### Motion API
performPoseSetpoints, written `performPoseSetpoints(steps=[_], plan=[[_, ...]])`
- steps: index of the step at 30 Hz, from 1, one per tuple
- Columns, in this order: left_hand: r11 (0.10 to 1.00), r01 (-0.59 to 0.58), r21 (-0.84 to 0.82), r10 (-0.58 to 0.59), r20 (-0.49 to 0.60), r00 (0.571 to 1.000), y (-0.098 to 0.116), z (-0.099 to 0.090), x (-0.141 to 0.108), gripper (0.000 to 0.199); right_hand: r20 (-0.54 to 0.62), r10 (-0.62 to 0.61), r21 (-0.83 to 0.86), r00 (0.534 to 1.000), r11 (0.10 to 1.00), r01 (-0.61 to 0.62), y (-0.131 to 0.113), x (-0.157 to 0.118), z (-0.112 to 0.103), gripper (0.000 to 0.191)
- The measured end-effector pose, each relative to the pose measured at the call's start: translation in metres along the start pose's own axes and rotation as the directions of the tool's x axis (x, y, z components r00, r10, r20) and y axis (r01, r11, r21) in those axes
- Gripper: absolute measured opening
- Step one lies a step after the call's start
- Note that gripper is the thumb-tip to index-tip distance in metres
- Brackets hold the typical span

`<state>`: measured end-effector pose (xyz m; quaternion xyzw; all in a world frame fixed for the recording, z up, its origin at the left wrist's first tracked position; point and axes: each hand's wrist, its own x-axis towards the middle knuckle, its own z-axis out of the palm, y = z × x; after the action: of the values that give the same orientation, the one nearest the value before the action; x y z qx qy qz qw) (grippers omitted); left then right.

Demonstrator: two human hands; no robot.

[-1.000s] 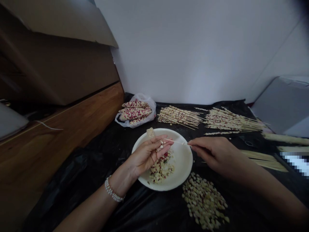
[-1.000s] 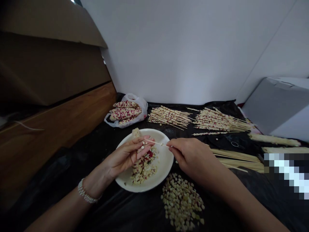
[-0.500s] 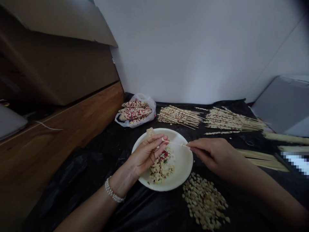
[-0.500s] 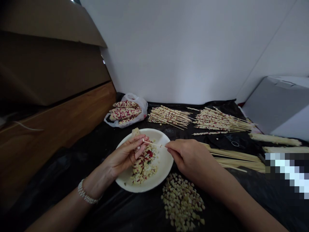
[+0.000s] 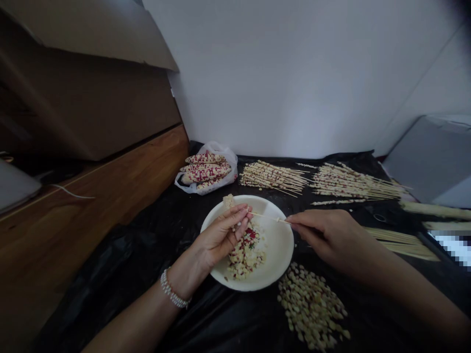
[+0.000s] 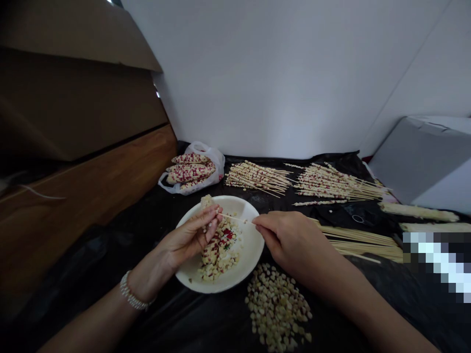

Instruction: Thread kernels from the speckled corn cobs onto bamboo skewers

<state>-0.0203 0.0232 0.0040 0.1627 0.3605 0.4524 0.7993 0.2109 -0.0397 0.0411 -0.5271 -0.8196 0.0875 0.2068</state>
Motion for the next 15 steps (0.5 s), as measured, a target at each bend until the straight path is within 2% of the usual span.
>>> performPoseSetpoints(steps=[11,15], plan=[[1.000,-0.013,-0.005,0.013,-0.023,1.000,-0.0002,0.0030,-0.0011,0.019,-0.021,-0.023,-0.016,1.000,1.000,0.022,-0.0027,0.0000,-0.0002,0.027],[0.999,-0.035,0.019,0.036,-0.028,0.999,-0.0011,0.0032,-0.0013,0.019,-0.030,-0.049,-0.099,0.998,0.994,0.046,-0.0086,-0.0017,-0.0014,0.029]])
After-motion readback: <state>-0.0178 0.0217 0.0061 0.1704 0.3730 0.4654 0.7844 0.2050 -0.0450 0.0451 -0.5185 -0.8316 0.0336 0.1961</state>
